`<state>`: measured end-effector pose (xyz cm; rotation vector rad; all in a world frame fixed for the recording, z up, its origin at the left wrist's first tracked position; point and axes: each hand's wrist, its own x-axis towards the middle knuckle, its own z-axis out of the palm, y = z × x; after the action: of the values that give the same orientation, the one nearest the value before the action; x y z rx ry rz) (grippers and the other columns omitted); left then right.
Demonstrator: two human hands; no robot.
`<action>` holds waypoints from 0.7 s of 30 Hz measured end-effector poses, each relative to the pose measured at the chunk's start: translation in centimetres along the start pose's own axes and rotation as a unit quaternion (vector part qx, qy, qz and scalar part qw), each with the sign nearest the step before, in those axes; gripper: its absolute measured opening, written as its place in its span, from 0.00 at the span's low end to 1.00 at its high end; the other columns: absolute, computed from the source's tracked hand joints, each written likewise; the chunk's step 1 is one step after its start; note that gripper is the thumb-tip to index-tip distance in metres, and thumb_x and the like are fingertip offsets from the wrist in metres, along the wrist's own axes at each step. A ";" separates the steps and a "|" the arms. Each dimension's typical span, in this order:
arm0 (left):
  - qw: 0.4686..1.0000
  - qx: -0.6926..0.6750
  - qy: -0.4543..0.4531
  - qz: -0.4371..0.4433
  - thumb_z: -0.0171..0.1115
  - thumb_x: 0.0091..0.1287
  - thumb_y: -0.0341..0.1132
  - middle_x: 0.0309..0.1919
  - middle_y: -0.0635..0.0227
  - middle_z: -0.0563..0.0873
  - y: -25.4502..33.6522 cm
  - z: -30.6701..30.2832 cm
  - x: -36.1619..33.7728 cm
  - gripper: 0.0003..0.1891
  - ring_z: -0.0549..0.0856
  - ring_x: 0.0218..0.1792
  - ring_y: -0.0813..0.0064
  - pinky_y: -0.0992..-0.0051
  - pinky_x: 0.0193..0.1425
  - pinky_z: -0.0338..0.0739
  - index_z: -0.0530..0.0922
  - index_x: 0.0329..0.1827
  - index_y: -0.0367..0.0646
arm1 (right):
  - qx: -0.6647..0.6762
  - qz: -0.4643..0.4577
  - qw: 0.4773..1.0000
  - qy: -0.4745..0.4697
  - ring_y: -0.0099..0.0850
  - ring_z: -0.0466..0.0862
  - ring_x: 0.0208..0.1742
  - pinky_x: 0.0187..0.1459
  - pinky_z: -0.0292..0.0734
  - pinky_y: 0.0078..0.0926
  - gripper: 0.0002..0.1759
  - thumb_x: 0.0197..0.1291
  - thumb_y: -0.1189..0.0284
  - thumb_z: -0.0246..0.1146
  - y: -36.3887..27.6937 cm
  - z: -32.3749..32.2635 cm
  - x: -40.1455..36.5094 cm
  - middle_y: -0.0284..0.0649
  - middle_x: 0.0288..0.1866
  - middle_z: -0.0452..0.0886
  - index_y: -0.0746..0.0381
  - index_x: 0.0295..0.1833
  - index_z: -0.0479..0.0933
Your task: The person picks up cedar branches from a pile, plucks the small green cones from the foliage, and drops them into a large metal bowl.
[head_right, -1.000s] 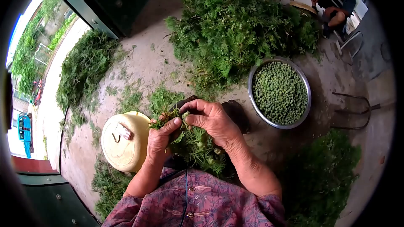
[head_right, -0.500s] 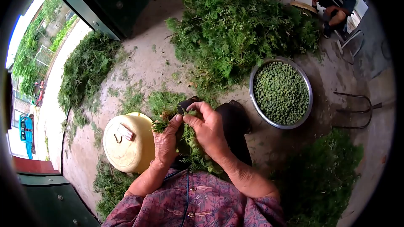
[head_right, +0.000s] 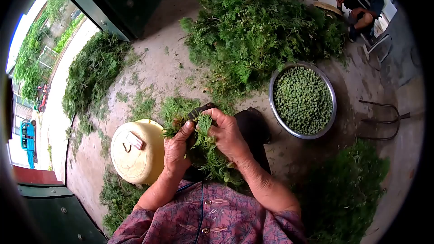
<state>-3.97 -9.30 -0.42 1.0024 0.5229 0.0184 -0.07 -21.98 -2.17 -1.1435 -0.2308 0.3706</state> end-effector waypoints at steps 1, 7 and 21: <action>1.000 -0.016 -0.011 -0.015 0.66 0.58 0.33 0.27 0.77 0.78 0.0 -0.3 0.2 0.10 0.71 0.23 0.84 0.82 0.27 0.67 0.77 0.40 0.42 | 0.047 0.032 0.998 -0.016 0.15 0.75 0.35 0.37 0.71 0.12 0.15 0.59 0.71 0.60 0.1 -0.4 0.1 0.31 0.40 0.78 0.65 0.51 0.72; 0.998 -0.041 -0.015 -0.038 0.68 0.56 0.34 0.33 0.72 0.82 -0.4 -0.5 0.8 0.14 0.79 0.31 0.77 0.78 0.34 0.77 0.77 0.43 0.42 | 0.008 -0.036 0.999 0.002 0.14 0.74 0.36 0.38 0.71 0.14 0.18 0.61 0.64 0.60 0.3 -0.2 -0.2 0.31 0.37 0.79 0.67 0.51 0.72; 0.973 0.189 0.032 0.127 0.65 0.60 0.41 0.19 0.77 0.74 0.3 1.1 0.0 0.12 0.70 0.23 0.82 0.78 0.27 0.65 0.78 0.35 0.41 | 0.165 0.049 0.943 0.284 0.25 0.79 0.30 0.28 0.74 0.16 0.05 0.60 0.76 0.58 -1.0 -6.9 0.2 0.37 0.32 0.78 0.64 0.41 0.74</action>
<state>-3.46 -9.96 0.33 1.4426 0.4634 0.1852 2.81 -28.07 -3.97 -0.8876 0.3852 0.1441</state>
